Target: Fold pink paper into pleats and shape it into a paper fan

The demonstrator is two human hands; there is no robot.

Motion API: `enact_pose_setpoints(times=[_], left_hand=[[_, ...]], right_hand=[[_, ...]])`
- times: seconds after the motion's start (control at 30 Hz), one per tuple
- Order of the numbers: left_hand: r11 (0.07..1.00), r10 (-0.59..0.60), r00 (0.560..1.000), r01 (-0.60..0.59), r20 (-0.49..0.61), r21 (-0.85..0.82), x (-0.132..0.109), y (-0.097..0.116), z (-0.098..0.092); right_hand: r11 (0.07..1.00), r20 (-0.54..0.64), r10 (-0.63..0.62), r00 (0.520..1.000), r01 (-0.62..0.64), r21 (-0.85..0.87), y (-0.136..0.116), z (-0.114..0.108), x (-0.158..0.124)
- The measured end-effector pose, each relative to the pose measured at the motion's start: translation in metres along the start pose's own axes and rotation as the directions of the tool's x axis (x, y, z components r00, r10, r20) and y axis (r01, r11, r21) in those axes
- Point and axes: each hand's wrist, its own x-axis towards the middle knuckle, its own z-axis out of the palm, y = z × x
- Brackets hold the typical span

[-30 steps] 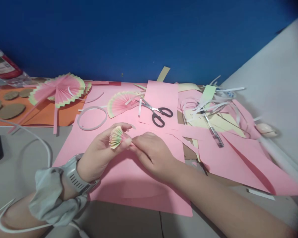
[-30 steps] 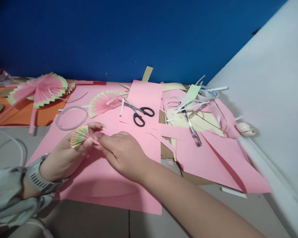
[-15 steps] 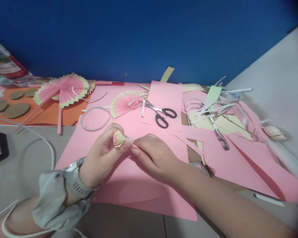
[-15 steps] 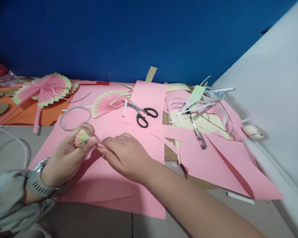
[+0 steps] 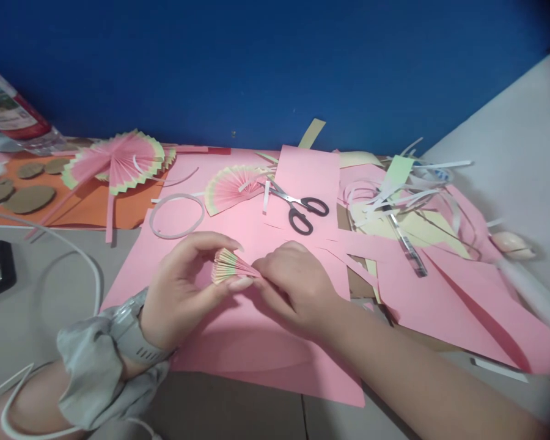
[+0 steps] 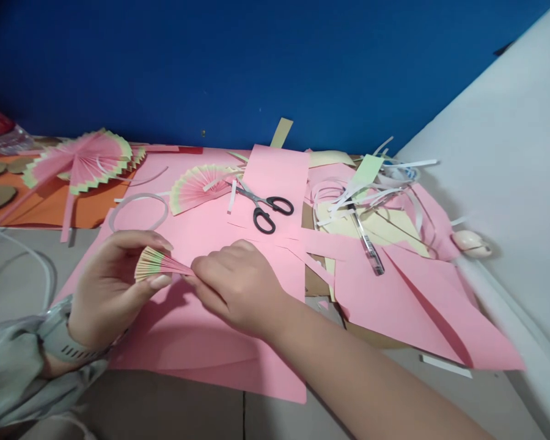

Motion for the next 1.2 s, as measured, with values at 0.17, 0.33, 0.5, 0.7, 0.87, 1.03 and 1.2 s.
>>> enact_pose_setpoints(times=[0.17, 0.33, 0.5, 0.7, 0.87, 1.03, 1.2], left_hand=[[0.989, 0.150, 0.989, -0.150, 0.017, -0.018, 0.003, -0.011, -0.006], [0.999, 0.051, 0.997, -0.052, 0.053, 0.006, 0.003, -0.008, -0.007], [0.998, -0.040, 0.991, 0.046, 0.129, -0.048, 0.004, -0.003, -0.007], [0.966, -0.145, 0.938, 0.204, 0.316, -0.162, 0.013, 0.000, -0.007], [0.937, -0.157, 0.919, 0.255, 0.362, -0.240, 0.016, -0.001, -0.006], [0.944, -0.209, 0.927, 0.275, 0.312, -0.183, 0.012, -0.002, -0.004], [0.989, -0.119, 0.967, 0.134, 0.225, -0.055, 0.008, -0.003, -0.004]], right_hand=[[0.999, -0.090, 0.034, 0.995, -0.031, 0.038, -0.001, -0.003, -0.001], [0.993, -0.070, 0.056, 0.996, -0.048, 0.110, 0.001, -0.007, 0.000], [0.973, -0.009, 0.026, 1.000, -0.023, 0.232, 0.002, -0.004, 0.000], [0.939, 0.134, 0.064, 0.989, -0.105, 0.328, 0.003, -0.003, 0.002], [0.927, 0.167, 0.033, 0.985, -0.093, 0.364, 0.003, -0.005, 0.006], [0.974, 0.084, 0.061, 0.995, -0.078, 0.214, 0.003, -0.003, 0.005], [0.994, 0.039, 0.035, 0.999, -0.039, 0.105, 0.002, -0.003, 0.002]])
